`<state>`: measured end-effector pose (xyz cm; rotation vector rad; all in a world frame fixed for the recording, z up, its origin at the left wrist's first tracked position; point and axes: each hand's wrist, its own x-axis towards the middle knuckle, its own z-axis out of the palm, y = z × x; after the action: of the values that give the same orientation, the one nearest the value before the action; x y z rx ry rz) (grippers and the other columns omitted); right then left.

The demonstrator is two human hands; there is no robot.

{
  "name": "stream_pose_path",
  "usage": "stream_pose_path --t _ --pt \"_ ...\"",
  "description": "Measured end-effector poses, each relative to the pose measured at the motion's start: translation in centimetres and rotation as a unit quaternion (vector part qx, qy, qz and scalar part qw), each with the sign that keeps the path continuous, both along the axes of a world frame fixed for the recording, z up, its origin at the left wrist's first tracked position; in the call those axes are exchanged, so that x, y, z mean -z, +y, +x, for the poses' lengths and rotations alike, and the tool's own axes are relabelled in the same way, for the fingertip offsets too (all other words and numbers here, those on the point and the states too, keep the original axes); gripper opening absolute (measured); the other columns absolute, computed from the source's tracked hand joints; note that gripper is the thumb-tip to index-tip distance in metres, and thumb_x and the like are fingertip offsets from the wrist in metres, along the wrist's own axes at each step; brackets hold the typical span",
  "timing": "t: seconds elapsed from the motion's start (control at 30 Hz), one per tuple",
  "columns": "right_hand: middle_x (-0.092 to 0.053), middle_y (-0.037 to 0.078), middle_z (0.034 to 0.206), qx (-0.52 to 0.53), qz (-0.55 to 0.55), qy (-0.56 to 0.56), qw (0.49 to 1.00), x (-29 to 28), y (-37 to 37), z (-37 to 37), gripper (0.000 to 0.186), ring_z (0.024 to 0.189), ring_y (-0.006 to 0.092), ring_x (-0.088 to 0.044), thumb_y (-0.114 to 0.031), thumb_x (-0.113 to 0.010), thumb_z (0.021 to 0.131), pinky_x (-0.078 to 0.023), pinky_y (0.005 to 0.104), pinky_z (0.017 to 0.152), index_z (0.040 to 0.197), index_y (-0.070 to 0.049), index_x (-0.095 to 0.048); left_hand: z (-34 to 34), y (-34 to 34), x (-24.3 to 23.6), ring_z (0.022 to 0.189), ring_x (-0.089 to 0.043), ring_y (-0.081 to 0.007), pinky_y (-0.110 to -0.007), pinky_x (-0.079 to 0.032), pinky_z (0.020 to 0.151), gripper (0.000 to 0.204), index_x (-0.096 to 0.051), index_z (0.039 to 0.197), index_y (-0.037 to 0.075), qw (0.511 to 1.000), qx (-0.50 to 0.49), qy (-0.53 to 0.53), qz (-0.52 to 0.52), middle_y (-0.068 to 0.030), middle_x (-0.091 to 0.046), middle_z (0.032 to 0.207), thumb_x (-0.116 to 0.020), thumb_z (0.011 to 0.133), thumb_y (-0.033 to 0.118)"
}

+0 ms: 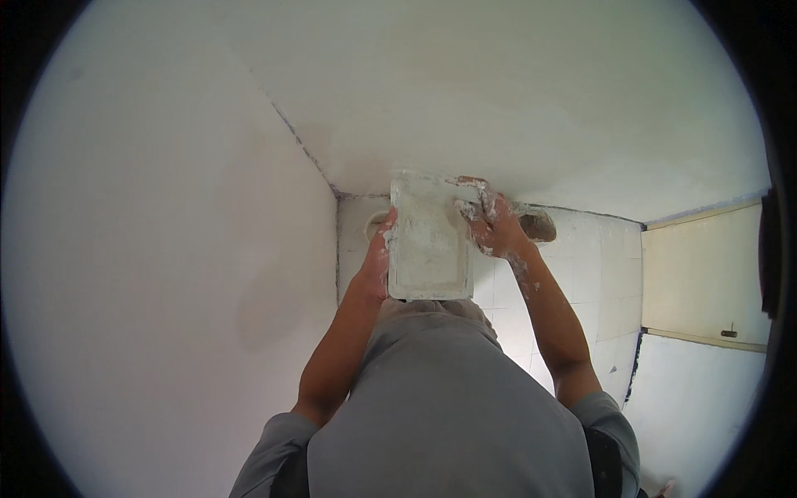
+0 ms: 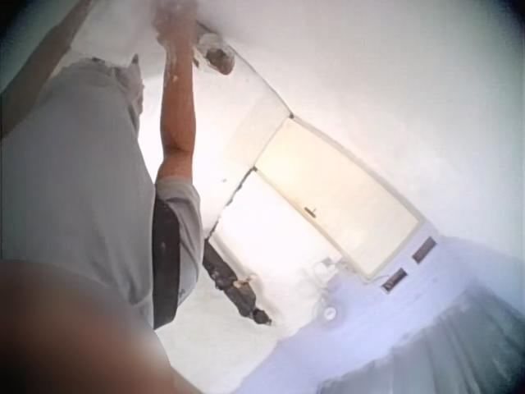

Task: The person scoops white plaster from a bucket and a bag onto a hawk, then uses a trowel to spread and smooth the plaster on the ceiling. The person repeatedly reloads the hawk and continues applying plaster to the ceiling surface.

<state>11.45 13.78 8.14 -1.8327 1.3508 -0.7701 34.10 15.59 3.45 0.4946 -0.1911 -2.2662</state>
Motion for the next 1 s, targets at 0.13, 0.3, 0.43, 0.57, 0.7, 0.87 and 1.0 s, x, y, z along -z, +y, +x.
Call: stream_pose_path --t 0.13,0.3,0.43,0.57,0.7,0.87,1.0 --pt "-0.063 0.013 0.118 -0.142 -0.048 -0.065 0.987 -0.3 0.2 -0.4 0.042 0.109 0.0307 -0.059 -0.009 -0.058 0.09 -0.045 0.0397 0.096 0.131 -0.009 -0.05 0.2 -0.7 -0.3 0.11 -0.061 -0.0258 -0.042 -0.054 0.09 0.07 -0.045 0.138 0.006 0.999 -0.007 -0.049 0.008 -0.0134 -0.058 0.127 -0.045 0.093 0.06" --pt "-0.059 0.012 0.119 -0.11 -0.012 -0.05 0.993 -0.4 0.6 -0.6 0.045 0.105 0.0269 -0.058 -0.006 -0.061 0.085 -0.045 0.0366 0.093 0.128 -0.005 -0.048 0.2 -1.7 0.5 0.11 -0.061 -0.026 -0.043 -0.054 0.091 0.07 -0.044 0.138 0.005 1.0 -0.006 -0.019 0.018 -0.0146 -0.057 0.128 -0.045 0.094 0.059" --pt "-0.055 0.014 0.118 0.065 0.065 -0.147 0.985 3.4 -0.5 -2.7 0.05 0.104 0.0276 -0.056 -0.011 -0.063 0.084 -0.045 0.036 0.092 0.131 -0.003 -0.044 -0.3 -1.8 -1.1 0.111 -0.061 -0.0266 -0.044 -0.054 0.091 0.069 -0.042 0.139 0.005 0.998 -0.02 -0.064 -0.023 -0.0152 -0.055 0.13 -0.045 0.094 0.057" --pt "-0.053 0.02 0.113 0.057 -0.004 0.064 0.996 -1.0 0.4 -0.3 0.049 0.103 0.0319 -0.055 -0.014 -0.061 0.087 -0.046 0.0413 0.09 0.132 -0.005 -0.045 0.0 -1.8 -1.1 0.109 -0.061 -0.0271 -0.043 -0.054 0.091 0.063 -0.043 0.138 0.007 0.998 -0.033 -0.051 -0.021 -0.0148 -0.056 0.128 -0.046 0.095 0.053" --pt "-0.052 0.021 0.114 0.008 0.074 0.075 0.994 2.8 0.5 -2.1 0.051 0.103 0.0318 -0.055 -0.018 -0.063 0.086 -0.046 0.0414 0.089 0.132 -0.005 -0.044 -0.2 -1.9 -1.2 0.109 -0.062 -0.0269 -0.044 -0.054 0.09 0.06 -0.044 0.137 0.007 0.996 -0.056 -0.051 -0.052 -0.0142 -0.057 0.126 -0.047 0.096 0.05" --pt "-0.054 0.016 0.115 0.08 0.144 -0.079 0.983 3.9 1.1 -2.5 0.05 0.099 0.0265 -0.054 -0.018 -0.063 0.088 -0.046 0.0384 0.086 0.132 -0.004 -0.044 -0.3 -1.9 -1.6 0.108 -0.062 -0.0266 -0.044 -0.055 0.09 0.06 -0.044 0.137 0.008 0.997 -0.052 -0.051 -0.023 -0.0142 -0.058 0.126 -0.046 0.096 0.051" --pt "-0.058 0.016 0.117 0.093 -0.049 0.107 0.989 0.7 0.5 -1.4 0.044 0.095 0.0262 -0.058 -0.013 -0.059 0.088 -0.046 0.0334 0.082 0.13 -0.005 -0.047 -0.1 -2.1 -0.6 0.108 -0.063 -0.0265 -0.043 -0.055 0.091 0.062 -0.044 0.138 0.008 0.999 -0.014 0.024 -0.017 -0.0143 -0.058 0.125 -0.046 0.095 0.053"
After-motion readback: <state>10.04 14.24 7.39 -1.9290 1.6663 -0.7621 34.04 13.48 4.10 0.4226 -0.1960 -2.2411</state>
